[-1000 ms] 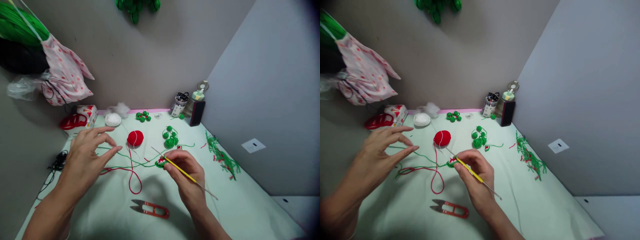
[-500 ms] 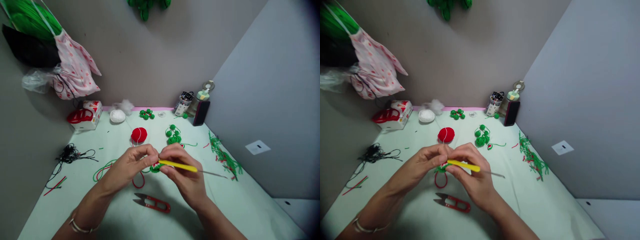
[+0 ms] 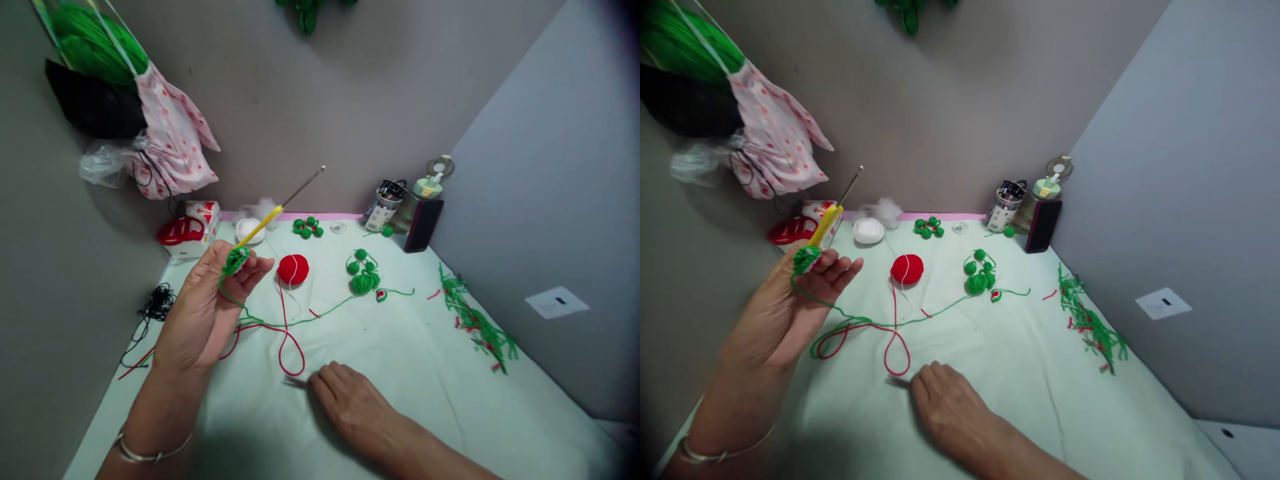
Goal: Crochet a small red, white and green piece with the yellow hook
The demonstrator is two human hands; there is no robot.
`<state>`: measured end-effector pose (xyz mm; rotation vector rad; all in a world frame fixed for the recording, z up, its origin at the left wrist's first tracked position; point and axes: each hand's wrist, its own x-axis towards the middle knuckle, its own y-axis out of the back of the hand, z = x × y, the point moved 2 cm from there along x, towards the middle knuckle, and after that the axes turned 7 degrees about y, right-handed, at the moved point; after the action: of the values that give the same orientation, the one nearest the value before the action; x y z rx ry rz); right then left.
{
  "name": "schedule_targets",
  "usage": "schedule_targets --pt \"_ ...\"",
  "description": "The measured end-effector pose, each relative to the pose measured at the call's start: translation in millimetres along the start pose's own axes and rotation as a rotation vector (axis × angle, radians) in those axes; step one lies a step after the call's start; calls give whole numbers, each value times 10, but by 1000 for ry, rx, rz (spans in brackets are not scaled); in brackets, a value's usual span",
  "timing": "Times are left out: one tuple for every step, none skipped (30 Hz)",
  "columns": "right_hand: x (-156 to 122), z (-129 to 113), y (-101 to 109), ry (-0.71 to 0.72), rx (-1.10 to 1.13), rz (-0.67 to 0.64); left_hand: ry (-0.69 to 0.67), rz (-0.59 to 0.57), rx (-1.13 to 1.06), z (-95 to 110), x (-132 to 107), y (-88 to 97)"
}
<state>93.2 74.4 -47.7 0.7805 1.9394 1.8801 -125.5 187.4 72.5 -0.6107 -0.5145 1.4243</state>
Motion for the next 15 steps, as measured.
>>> schedule_targets --pt "7 10 -17 -4 12 26 1 4 -4 16 -15 -3" --pt "21 36 -22 -20 43 50 3 12 -8 31 -29 -8" --pt "41 75 -11 -46 87 72 7 22 -14 43 -43 -14" --pt "70 123 17 -80 142 88 5 35 -23 53 -55 -20" --pt "108 178 60 -132 201 91 -1 48 -33 60 -64 -26" --pt "157 234 121 -183 255 94 -9 61 -41 65 -71 -33" --pt "217 285 196 -227 298 105 -17 70 -44 66 -75 -40" --pt "290 324 272 -243 348 99 -25 77 -44 66 -78 -47" --pt "375 355 346 -253 389 93 -28 81 -40 63 -81 -55" --pt "468 377 410 -255 420 86 -28 84 -34 58 -84 -63" --pt "566 394 457 -273 429 78 -27 85 -29 54 -87 -70" --pt "666 405 485 -295 436 67 -25 81 -25 50 -93 -77" --pt "767 409 493 -314 451 46 -22 73 -20 47 -99 -84" --pt "865 407 487 -322 458 31 -18 61 -13 45 -106 -89" --pt "955 401 473 -327 458 25 -15 44 -7 45 -114 -94"
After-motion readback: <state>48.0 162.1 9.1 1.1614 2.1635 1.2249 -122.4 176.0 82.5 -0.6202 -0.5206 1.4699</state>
